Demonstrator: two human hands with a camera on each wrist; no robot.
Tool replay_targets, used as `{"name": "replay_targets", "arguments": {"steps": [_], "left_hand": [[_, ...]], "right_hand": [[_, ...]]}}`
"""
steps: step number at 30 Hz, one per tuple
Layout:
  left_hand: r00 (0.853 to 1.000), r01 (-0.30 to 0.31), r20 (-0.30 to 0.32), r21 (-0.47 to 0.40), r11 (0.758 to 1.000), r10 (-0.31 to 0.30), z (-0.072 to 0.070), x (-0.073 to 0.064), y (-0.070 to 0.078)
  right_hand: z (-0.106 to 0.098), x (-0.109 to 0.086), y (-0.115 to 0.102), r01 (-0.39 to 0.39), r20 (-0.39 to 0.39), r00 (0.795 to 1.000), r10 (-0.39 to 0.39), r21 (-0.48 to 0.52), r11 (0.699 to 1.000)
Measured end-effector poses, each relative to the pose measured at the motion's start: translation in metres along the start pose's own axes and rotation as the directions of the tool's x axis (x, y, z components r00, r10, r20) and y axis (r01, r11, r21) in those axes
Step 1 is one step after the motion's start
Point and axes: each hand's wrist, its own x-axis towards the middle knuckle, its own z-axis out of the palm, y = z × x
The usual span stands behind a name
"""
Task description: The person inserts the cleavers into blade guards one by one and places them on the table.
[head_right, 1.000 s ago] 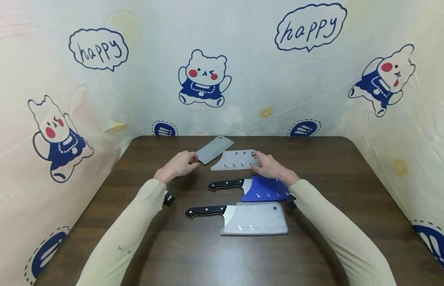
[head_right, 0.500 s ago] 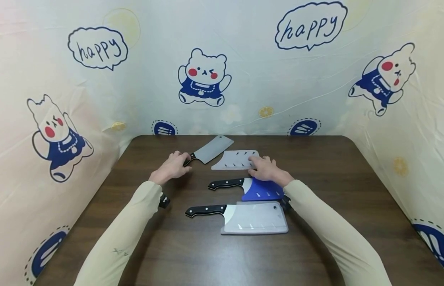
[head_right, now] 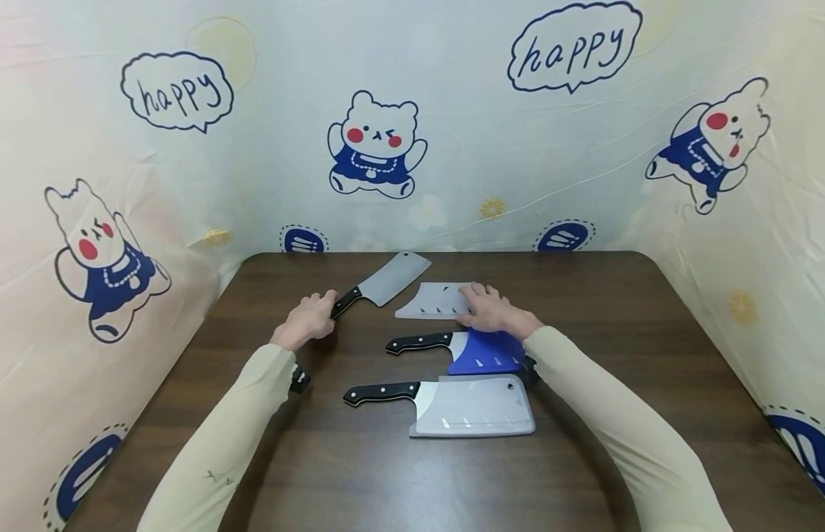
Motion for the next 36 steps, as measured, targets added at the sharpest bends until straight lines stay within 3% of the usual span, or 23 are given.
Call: {"name": "replay_targets", "arguments": {"steps": [8,16,23,30,36], "left_hand": [[0.998,0.034,0.058,0.034,0.999,-0.036,-0.001,-0.002,0.004],[0.989,0.053,0.137,0.045,0.998,-0.058,0.000,-0.004,0.004],[0.989,0.057,0.135,0.046,0.997,-0.063,-0.006,-0.007,0.005],[0.984,0.101,0.158,-0.080,0.992,-0.087,-0.008,-0.006,0.005],[0.984,0.113,0.165,-0.249,0.962,-0.073,-0.010,-0.007,0.005]], "right_hand": [[0.000,0.001,0.001,-0.024,-0.004,1.000,0.023,-0.037,0.999],[-0.003,0.006,0.012,-0.022,0.024,0.999,0.022,0.006,1.000],[-0.008,0.012,0.016,-0.022,0.027,0.999,0.020,0.049,0.999],[-0.011,0.012,0.012,-0.080,-0.064,0.995,0.082,0.028,0.996],[-0.026,0.005,0.005,-0.130,-0.185,0.973,0.136,0.045,0.991]]}}
